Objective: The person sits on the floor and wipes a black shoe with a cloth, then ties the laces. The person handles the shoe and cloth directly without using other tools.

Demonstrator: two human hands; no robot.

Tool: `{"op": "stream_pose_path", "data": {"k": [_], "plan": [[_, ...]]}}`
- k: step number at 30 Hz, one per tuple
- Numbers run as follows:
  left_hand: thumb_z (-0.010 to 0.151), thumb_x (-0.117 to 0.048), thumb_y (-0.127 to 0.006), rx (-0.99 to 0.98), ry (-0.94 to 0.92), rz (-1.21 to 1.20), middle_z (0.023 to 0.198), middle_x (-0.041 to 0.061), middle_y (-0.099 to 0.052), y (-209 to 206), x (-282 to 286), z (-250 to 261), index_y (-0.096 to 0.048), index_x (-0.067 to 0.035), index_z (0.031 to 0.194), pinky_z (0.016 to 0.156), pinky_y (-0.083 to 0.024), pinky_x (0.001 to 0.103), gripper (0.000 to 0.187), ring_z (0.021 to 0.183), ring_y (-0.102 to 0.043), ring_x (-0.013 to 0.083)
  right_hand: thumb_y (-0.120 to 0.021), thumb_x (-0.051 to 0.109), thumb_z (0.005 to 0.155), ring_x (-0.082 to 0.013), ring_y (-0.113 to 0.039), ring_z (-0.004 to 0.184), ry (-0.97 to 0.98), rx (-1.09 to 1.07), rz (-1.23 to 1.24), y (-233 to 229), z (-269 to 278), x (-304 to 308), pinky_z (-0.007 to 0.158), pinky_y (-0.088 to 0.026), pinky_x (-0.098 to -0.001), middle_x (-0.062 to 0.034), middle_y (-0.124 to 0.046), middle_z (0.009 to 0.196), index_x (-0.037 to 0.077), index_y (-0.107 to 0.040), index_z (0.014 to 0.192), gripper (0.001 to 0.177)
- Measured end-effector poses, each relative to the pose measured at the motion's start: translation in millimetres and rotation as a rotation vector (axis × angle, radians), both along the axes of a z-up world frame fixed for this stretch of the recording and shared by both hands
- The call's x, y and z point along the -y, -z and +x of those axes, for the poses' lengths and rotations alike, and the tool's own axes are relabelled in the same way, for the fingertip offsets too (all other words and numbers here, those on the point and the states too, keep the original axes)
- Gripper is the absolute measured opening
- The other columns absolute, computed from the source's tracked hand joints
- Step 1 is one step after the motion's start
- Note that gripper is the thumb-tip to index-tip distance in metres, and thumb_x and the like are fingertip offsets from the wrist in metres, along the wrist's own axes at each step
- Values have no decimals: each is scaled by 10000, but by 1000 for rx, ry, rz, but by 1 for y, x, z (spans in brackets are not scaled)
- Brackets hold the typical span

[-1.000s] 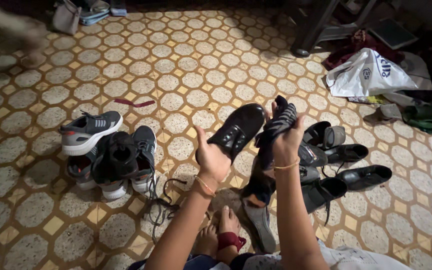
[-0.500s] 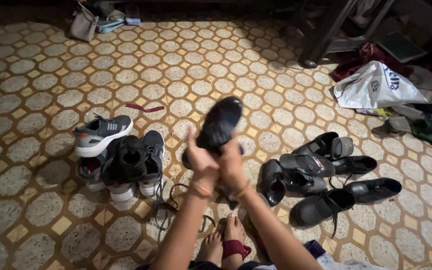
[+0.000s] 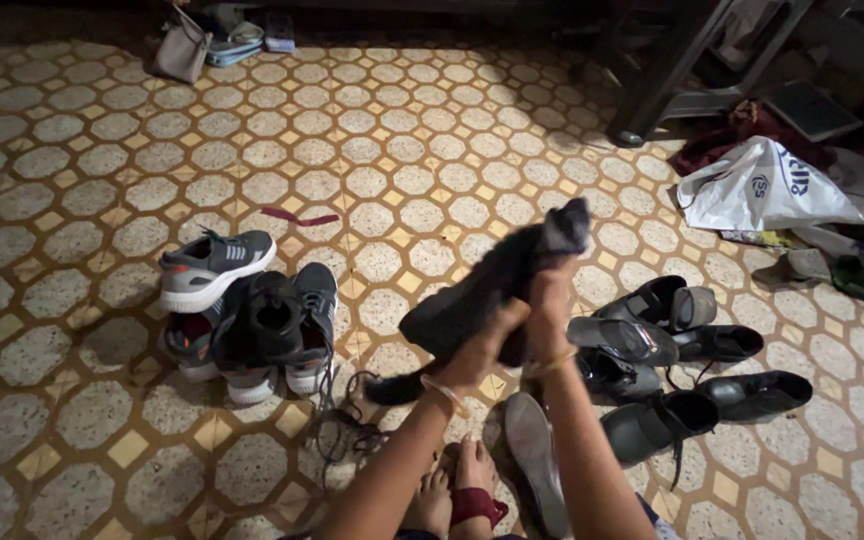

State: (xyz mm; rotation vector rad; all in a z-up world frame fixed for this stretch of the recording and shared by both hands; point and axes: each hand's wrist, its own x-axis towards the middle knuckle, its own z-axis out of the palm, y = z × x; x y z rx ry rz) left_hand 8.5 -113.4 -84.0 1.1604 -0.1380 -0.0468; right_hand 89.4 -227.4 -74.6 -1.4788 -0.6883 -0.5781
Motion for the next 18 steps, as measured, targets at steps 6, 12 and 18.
{"op": "stream_pose_path", "data": {"k": [6, 12, 18], "plan": [[922, -372, -616, 262, -250, 1259, 1079, 52, -739, -14, -15, -8, -699, -127, 1139, 1063, -514, 376, 338, 1034, -662, 230, -292, 418, 1154, -276, -506, 1237, -178, -411, 120, -19, -6, 13, 1111, -384, -390, -138, -579, 1375, -17, -453, 1561, 617], [825, -353, -683, 569, -518, 1147, 1138, 148, -680, -25, -49, 2, -612, -69, 1233, 932, -506, 417, 502, 1045, -617, 307, -299, 504, 1134, -368, -366, 1546, -260, 146, -360, -37, -48, -29, 1318, -55, -526, -262, -514, 1547, -1, -575, 1418, 642], [1049, -253, -568, 846, -594, 1269, 1379, 147, -608, 51, -74, 22, -535, -57, 1441, 1153, -417, 382, 439, 1293, -559, 251, -306, 543, 1123, -381, -362, 1538, -371, 169, -342, -53, -80, -57, 1326, -59, -581, -225, -497, 1543, -2, -596, 1371, 666]]}}
